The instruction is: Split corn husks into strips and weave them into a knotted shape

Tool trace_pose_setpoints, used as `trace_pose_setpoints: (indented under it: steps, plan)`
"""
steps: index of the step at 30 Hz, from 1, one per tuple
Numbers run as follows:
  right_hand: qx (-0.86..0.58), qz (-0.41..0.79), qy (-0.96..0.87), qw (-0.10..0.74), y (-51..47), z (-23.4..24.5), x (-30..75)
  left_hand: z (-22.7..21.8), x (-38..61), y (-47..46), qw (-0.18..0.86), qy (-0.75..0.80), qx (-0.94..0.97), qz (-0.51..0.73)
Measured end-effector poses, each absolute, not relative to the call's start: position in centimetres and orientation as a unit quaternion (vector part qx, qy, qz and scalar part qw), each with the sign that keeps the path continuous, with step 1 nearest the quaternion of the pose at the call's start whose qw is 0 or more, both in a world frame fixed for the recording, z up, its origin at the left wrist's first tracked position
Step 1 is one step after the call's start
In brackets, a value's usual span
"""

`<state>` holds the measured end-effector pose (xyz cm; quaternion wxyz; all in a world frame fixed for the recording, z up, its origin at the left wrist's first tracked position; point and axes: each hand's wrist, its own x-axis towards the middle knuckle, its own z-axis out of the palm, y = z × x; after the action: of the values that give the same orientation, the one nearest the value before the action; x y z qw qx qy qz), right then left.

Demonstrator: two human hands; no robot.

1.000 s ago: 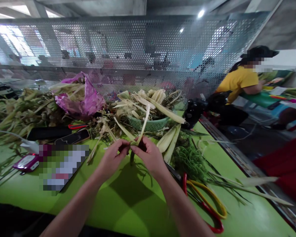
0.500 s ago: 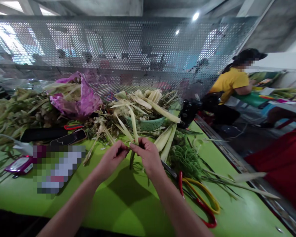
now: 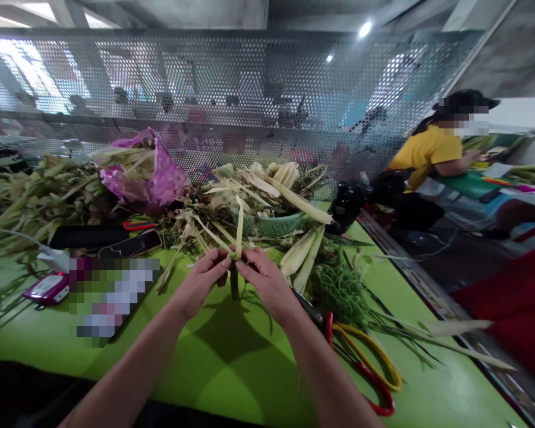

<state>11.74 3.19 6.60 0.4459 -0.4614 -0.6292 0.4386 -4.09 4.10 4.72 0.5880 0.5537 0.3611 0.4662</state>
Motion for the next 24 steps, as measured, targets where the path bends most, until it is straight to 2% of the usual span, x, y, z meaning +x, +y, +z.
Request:
trace_pose_setpoints:
  steps: [5,13,24]
  plan:
    - [-0.494,0.44,-0.59,0.463,3.57,6.18,11.9,4.71,-4.17,4.25,0.588,0.366,0.552,0.464]
    - [-0.518,0.317,-0.624,0.492,3.39,6.4,12.16,4.48,-4.2,4.58,0.576,0.358,0.555,0.481]
    - [-0.527,0.325,-0.618,0.485,3.76,6.37,12.66,4.6,-4.48,4.49,0.587,0.357,0.547,0.478]
